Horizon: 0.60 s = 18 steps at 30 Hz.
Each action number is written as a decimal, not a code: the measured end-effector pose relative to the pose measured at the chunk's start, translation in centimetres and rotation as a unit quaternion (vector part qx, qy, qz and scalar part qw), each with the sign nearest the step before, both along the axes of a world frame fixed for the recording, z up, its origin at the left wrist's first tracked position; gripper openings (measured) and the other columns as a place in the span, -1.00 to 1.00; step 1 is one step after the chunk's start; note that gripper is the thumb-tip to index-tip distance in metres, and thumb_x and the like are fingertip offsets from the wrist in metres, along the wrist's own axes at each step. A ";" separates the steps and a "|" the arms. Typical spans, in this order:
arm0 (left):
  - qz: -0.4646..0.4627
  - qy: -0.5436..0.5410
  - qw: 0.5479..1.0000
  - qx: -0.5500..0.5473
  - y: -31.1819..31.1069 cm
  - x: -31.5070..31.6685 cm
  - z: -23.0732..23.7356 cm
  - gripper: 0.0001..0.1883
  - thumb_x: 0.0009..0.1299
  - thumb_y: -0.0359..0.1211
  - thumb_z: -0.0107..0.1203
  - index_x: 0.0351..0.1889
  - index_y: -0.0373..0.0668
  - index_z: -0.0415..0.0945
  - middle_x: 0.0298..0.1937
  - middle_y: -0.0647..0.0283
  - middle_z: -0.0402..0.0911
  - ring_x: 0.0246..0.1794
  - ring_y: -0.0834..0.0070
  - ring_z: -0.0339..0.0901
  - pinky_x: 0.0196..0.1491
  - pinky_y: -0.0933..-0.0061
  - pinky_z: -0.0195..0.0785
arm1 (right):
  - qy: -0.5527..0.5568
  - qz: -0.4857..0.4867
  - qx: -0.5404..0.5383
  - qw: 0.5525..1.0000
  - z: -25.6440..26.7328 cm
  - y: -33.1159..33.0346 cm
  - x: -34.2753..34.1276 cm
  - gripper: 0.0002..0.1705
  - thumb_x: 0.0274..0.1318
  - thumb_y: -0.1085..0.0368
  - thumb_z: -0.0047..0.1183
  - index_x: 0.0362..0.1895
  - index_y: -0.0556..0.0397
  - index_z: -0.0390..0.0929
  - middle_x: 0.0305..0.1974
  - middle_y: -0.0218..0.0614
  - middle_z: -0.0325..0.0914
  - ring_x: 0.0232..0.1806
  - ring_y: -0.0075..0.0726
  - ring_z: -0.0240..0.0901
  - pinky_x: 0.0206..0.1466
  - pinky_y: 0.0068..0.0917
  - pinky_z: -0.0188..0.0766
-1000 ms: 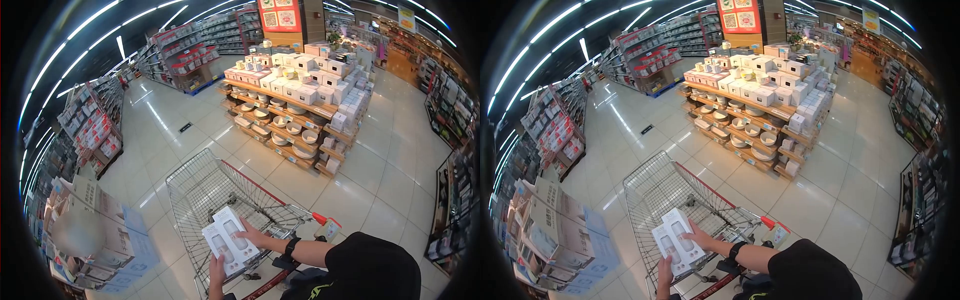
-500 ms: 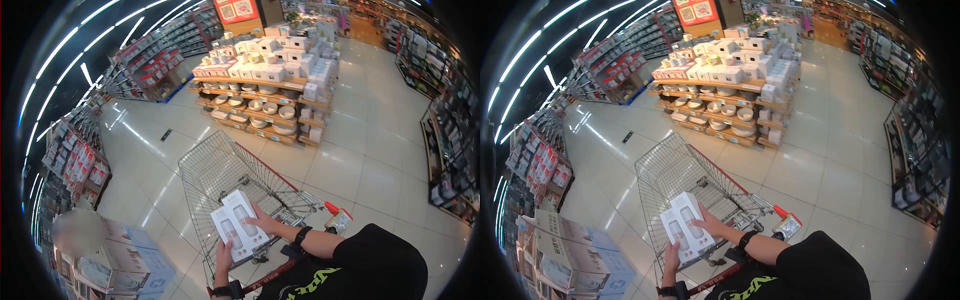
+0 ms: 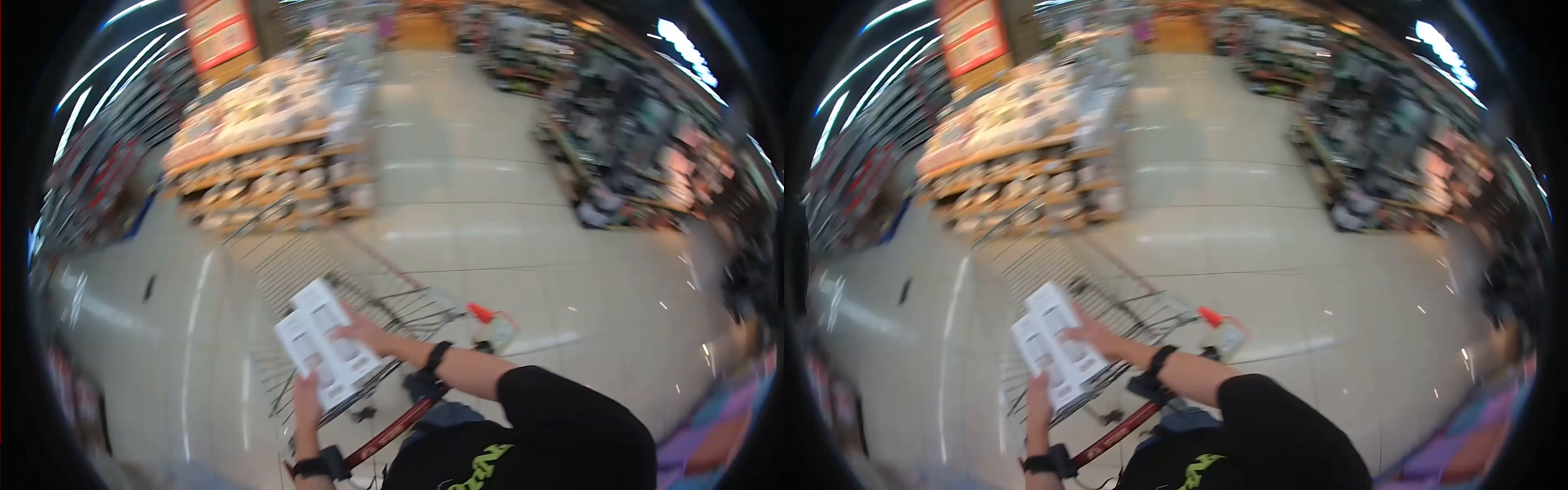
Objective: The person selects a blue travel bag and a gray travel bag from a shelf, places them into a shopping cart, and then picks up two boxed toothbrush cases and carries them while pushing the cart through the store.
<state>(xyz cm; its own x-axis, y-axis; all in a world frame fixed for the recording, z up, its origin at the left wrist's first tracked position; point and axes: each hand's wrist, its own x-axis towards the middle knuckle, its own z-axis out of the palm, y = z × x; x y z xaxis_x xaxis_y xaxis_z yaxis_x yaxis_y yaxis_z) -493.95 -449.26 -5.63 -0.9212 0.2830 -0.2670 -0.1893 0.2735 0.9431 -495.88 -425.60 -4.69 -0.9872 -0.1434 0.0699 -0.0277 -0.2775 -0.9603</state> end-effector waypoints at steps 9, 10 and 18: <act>-0.087 0.015 0.986 0.139 1.2 -2.9 -0.5 -0.48 0.45 -0.15 -0.15 0.18 -0.40 0.24 0.00 0.04 0.46 -0.05 0.36 0.45 0.01 0.42 0.30 | 0.018 -0.122 0.102 0.987 2.3 0.3 2.0 0.00 0.10 0.20 0.02 0.42 0.17 -0.38 0.43 0.01 -0.26 0.46 -0.19 -0.29 0.42 -0.46 -0.29; -0.095 0.007 0.987 0.130 1.2 -3.1 -0.5 -0.50 0.45 -0.20 -0.15 0.19 -0.41 0.22 0.01 0.02 0.46 -0.01 0.34 0.43 0.06 0.40 0.26 | 0.005 -0.130 0.108 0.986 3.3 0.5 2.4 0.00 0.10 0.21 0.02 0.42 0.18 -0.38 0.43 0.02 -0.26 0.46 -0.18 -0.28 0.42 -0.46 -0.29; -0.185 -0.017 0.974 0.127 3.9 -5.9 0.0 -0.53 0.45 -0.21 -0.16 0.16 -0.43 0.26 0.01 0.01 0.47 -0.02 0.35 0.43 0.05 0.40 0.26 | 0.002 -0.226 0.167 0.960 2.5 2.5 2.7 0.00 0.09 0.21 0.02 0.42 0.19 -0.39 0.41 0.07 -0.20 0.44 -0.13 -0.20 0.41 -0.44 -0.22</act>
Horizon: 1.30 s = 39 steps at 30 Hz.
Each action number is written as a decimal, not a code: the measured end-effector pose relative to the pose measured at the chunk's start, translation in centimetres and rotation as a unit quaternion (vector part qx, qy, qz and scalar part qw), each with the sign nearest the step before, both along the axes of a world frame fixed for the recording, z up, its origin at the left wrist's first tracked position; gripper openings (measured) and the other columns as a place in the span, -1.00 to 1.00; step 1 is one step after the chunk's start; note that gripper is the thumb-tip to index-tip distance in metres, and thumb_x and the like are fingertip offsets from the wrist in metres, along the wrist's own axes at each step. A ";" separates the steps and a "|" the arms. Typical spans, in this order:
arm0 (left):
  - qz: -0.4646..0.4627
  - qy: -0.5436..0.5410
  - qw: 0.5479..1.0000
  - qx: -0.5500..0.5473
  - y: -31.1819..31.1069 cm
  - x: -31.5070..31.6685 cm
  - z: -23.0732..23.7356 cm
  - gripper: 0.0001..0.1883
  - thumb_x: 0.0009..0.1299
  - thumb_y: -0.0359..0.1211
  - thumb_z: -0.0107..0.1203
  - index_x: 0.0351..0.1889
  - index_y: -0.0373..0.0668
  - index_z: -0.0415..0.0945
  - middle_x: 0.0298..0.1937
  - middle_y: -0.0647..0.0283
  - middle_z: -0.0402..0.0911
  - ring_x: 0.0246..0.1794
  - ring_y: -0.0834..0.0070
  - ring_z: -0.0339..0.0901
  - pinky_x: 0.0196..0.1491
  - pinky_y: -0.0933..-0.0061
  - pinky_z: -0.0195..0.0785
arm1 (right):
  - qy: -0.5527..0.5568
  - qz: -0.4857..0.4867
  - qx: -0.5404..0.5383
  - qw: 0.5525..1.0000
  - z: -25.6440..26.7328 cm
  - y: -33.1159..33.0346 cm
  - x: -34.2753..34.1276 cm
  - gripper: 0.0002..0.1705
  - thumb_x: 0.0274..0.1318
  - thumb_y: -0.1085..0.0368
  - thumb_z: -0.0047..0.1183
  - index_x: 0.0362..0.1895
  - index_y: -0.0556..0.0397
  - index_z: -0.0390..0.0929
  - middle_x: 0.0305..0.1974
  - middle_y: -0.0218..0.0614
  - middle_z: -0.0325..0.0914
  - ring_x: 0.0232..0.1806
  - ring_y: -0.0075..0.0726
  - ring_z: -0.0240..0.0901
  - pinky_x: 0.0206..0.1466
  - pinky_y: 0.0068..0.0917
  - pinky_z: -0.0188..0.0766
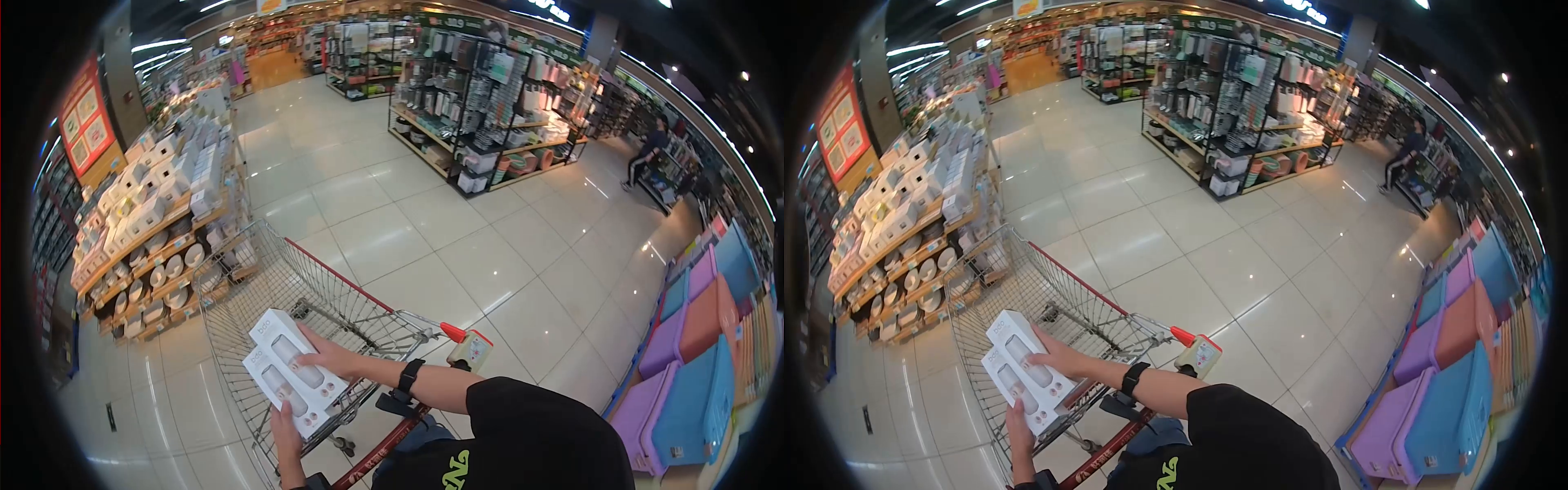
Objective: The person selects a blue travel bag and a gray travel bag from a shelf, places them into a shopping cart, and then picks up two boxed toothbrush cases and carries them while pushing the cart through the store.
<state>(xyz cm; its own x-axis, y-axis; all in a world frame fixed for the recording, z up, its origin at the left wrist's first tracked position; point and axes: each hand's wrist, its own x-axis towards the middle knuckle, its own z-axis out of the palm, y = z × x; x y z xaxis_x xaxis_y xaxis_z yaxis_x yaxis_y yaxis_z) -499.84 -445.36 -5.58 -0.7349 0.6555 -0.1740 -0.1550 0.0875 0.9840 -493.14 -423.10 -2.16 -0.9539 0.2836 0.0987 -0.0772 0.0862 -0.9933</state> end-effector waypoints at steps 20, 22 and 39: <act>-0.115 -0.178 0.977 0.038 16.9 3.5 -1.7 -0.49 0.47 -0.13 -0.28 0.10 -0.42 0.28 -0.06 0.03 0.54 -0.13 0.33 0.56 -0.05 0.36 0.42 | -0.046 -0.150 -0.061 0.986 2.9 13.1 11.3 0.02 0.12 0.08 -0.02 0.37 0.34 -0.40 0.35 0.23 -0.12 0.41 -0.03 -0.12 0.40 -0.42 -0.16; -0.125 -0.170 0.977 0.029 18.5 3.3 -2.6 -0.49 0.46 -0.13 -0.27 0.11 -0.42 0.27 -0.05 0.02 0.53 -0.12 0.32 0.55 -0.05 0.35 0.42 | -0.062 -0.172 -0.046 0.982 1.8 14.6 11.3 0.02 0.12 0.08 -0.02 0.36 0.37 -0.39 0.34 0.24 -0.08 0.38 0.00 -0.06 0.38 -0.41 -0.11; -0.257 0.051 0.954 -0.148 32.4 1.3 1.0 -0.51 0.46 -0.18 -0.26 0.10 -0.46 0.29 -0.08 0.03 0.53 -0.12 0.36 0.55 -0.07 0.38 0.42 | -0.157 -0.181 0.140 0.961 7.8 24.9 13.1 0.10 0.04 -0.06 0.05 0.37 0.33 -0.33 0.11 0.42 0.19 0.14 0.28 0.25 0.21 -0.21 0.19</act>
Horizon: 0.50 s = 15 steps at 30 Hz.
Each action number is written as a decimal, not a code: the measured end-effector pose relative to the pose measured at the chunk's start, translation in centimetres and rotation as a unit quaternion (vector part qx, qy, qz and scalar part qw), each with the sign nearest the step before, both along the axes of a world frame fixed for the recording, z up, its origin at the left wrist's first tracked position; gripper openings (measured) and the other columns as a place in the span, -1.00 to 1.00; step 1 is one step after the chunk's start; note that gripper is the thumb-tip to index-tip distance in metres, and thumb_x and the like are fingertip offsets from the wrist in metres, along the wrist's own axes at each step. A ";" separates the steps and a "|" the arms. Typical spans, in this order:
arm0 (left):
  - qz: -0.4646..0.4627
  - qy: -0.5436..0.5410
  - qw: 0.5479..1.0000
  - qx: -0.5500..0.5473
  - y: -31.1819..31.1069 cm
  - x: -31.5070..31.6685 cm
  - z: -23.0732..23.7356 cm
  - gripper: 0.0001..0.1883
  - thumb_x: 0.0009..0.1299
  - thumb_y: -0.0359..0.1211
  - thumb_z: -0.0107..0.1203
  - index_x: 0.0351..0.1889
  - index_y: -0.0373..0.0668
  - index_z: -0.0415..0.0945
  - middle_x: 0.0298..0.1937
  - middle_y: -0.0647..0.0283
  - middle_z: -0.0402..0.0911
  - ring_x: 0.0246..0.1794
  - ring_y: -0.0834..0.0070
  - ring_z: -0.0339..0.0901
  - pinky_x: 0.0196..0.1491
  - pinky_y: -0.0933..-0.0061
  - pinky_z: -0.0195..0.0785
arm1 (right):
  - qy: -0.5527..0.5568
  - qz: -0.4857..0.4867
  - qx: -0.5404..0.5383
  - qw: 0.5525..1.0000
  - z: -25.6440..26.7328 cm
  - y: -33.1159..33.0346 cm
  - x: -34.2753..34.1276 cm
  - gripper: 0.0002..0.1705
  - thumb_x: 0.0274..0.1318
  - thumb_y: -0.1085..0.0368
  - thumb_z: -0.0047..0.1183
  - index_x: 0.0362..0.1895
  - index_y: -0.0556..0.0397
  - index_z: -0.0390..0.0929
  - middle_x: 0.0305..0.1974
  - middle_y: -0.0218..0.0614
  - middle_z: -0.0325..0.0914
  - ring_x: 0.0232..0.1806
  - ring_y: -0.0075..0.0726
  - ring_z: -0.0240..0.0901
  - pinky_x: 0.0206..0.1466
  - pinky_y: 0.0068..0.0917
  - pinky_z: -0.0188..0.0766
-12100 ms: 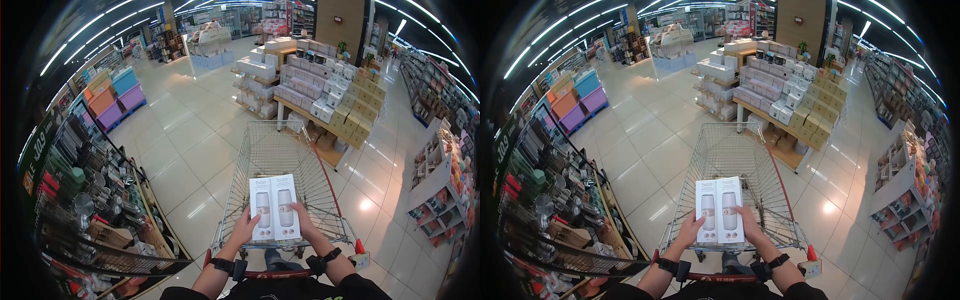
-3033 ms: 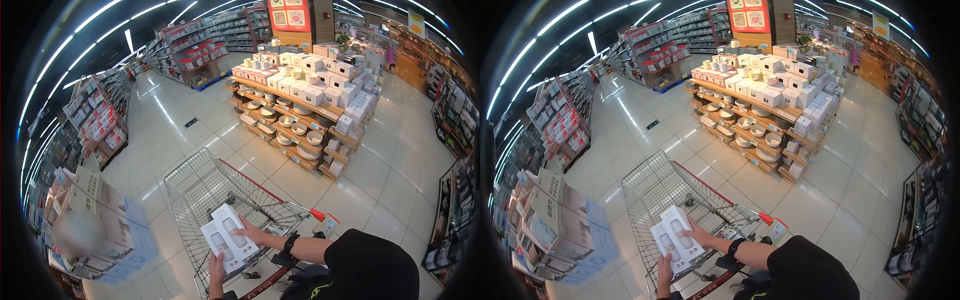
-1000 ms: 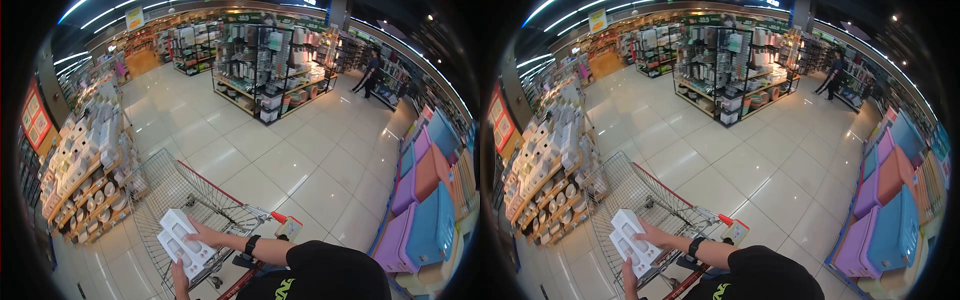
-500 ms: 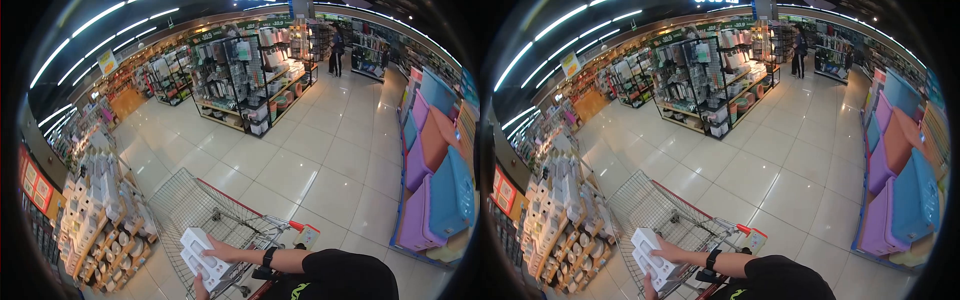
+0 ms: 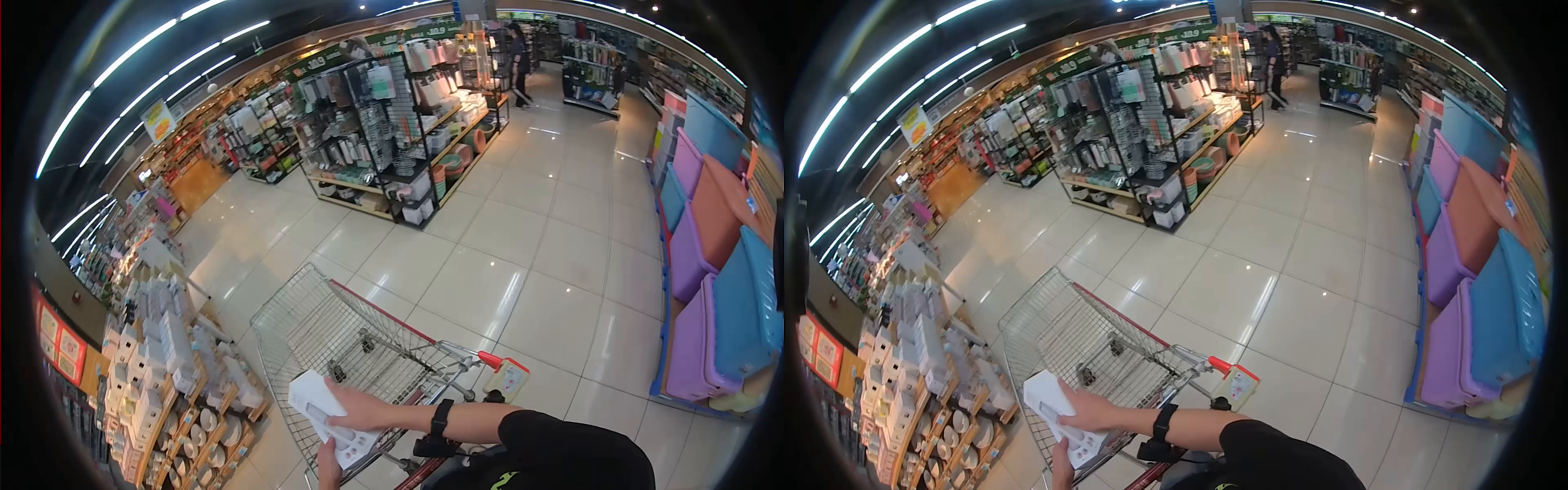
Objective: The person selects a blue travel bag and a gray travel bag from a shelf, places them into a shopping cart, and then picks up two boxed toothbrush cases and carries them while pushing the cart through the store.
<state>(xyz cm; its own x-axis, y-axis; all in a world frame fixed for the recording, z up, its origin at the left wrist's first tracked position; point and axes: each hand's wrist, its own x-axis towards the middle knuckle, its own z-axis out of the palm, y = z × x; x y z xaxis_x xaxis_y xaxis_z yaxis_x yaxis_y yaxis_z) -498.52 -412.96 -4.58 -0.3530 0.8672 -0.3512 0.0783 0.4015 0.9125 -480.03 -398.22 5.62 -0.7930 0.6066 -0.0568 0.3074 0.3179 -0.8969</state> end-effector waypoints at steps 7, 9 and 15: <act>0.016 -0.111 0.994 -0.015 6.8 -1.1 0.8 -0.48 0.48 -0.13 -0.29 0.18 -0.42 0.22 0.05 0.04 0.44 0.02 0.33 0.43 0.07 0.35 0.28 | 0.063 -0.029 0.000 0.998 -1.1 6.6 -2.7 0.11 0.04 -0.06 0.00 0.39 0.23 -0.43 0.05 0.38 0.23 0.04 0.24 0.32 0.15 -0.23 0.24; 0.020 -0.120 0.992 -0.028 8.4 -1.5 1.2 -0.46 0.49 -0.12 -0.30 0.21 -0.41 0.20 0.09 0.04 0.42 0.06 0.32 0.39 0.11 0.34 0.24 | 0.069 -0.034 -0.037 0.996 -0.5 8.9 -2.9 0.10 0.04 -0.06 -0.02 0.39 0.22 -0.43 0.06 0.38 0.23 0.06 0.22 0.32 0.15 -0.24 0.25; 0.027 -0.149 0.988 -0.037 13.4 -4.6 2.8 -0.43 0.50 -0.09 -0.33 0.28 -0.38 0.13 0.20 0.05 0.34 0.18 0.28 0.29 0.22 0.32 0.12 | 0.053 -0.015 -0.157 0.986 -2.1 14.8 -5.3 0.06 0.08 -0.12 -0.15 0.39 0.23 -0.43 0.20 0.32 0.14 0.14 0.15 0.29 0.16 -0.27 0.24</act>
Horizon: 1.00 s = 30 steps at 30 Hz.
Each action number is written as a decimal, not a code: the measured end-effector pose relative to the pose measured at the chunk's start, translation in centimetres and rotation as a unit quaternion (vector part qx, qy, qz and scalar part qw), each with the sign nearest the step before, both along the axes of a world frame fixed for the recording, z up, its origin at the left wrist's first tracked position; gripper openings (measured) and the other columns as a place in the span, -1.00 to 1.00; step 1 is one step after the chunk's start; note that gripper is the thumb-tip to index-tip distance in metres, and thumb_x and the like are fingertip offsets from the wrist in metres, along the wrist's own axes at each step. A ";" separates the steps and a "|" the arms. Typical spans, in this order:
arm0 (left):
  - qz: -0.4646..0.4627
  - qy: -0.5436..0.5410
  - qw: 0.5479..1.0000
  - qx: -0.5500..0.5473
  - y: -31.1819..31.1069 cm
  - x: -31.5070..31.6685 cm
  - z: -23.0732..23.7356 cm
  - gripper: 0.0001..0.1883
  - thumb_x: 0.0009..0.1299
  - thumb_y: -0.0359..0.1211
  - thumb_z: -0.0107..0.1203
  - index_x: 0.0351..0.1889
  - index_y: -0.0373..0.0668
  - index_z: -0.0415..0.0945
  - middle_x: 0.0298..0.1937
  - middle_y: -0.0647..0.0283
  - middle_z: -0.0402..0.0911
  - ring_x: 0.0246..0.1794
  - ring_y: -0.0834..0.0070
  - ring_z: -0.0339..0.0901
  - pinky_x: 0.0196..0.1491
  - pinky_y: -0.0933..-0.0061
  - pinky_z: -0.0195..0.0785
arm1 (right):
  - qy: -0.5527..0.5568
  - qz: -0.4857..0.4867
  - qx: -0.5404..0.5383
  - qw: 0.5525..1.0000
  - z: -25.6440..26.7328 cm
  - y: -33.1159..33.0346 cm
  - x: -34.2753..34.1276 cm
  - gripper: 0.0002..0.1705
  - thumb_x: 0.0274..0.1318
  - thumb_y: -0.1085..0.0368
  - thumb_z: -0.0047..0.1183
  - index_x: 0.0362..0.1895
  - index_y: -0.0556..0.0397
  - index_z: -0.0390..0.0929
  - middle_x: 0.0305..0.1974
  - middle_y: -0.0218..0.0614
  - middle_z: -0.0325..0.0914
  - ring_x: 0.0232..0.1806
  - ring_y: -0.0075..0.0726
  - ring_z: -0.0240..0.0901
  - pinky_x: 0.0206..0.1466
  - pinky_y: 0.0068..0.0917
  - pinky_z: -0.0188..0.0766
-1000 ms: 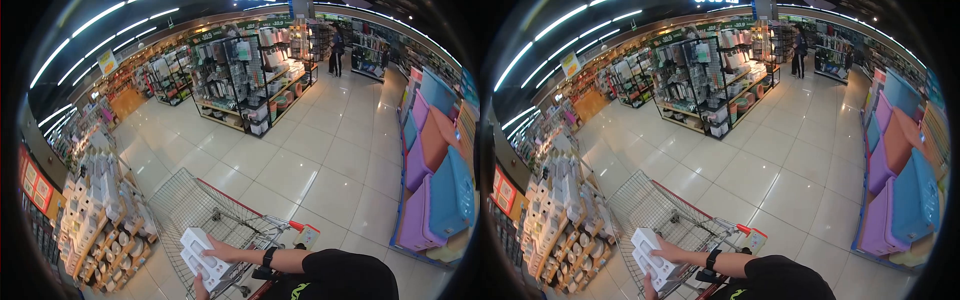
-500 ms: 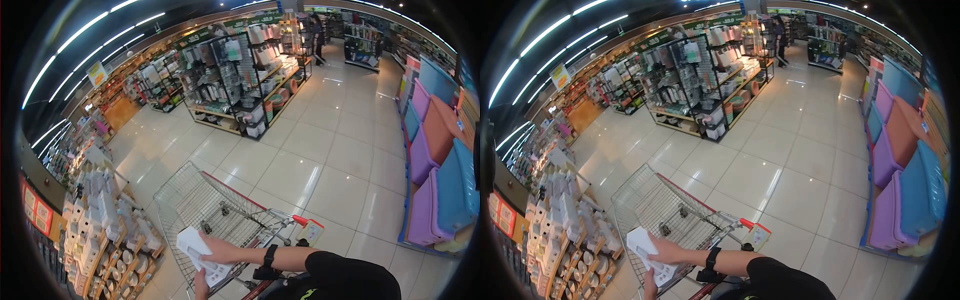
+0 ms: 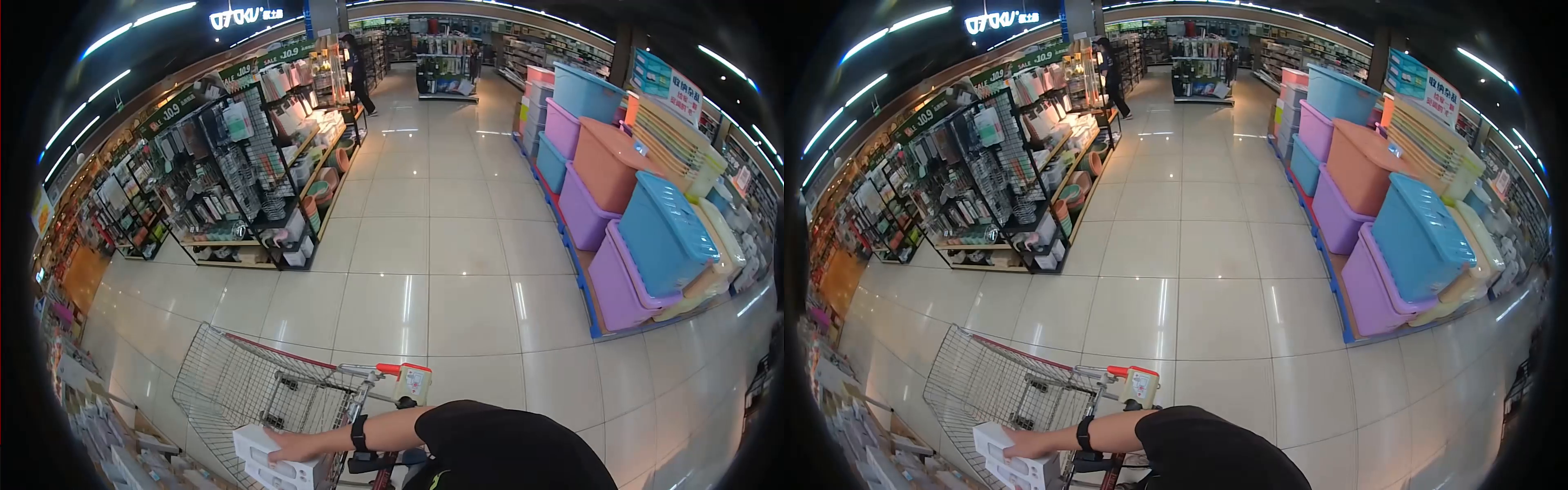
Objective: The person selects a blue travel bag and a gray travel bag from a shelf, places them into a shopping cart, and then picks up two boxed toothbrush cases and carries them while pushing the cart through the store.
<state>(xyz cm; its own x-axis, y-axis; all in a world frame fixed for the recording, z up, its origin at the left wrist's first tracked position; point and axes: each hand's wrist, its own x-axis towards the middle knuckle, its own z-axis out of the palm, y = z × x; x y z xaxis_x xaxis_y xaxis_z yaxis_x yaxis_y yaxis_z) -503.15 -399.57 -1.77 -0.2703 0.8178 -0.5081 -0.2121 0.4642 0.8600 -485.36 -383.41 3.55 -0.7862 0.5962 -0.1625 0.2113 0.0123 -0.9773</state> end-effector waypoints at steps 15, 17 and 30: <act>-0.010 0.065 0.998 0.023 11.8 -5.5 0.9 -0.38 0.50 -0.04 -0.30 0.31 -0.38 0.10 0.24 0.06 0.30 0.20 0.28 0.27 0.22 0.37 0.13 | -0.001 -0.034 0.006 0.999 -1.4 11.8 -6.5 0.02 0.07 -0.08 -0.14 0.38 0.25 -0.37 0.20 0.28 0.17 0.16 0.09 0.28 0.21 -0.33 0.19; -0.003 0.021 1.000 0.022 13.4 -6.3 0.4 -0.40 0.51 -0.06 -0.31 0.30 -0.38 0.11 0.22 0.07 0.32 0.18 0.29 0.28 0.20 0.36 0.14 | 0.019 -0.052 0.015 0.998 -1.0 13.0 -6.7 0.03 0.08 -0.09 -0.14 0.38 0.25 -0.38 0.17 0.30 0.20 0.15 0.11 0.29 0.20 -0.32 0.20; 0.020 0.030 0.999 0.013 27.7 -12.1 -0.1 -0.42 0.51 -0.06 -0.34 0.23 -0.39 0.22 0.12 0.13 0.41 0.10 0.32 0.36 0.16 0.39 0.18 | -0.044 -0.005 0.054 0.998 1.0 27.1 -12.3 0.12 0.02 -0.15 -0.11 0.39 0.25 -0.44 0.09 0.40 0.25 0.13 0.19 0.30 0.18 -0.32 0.24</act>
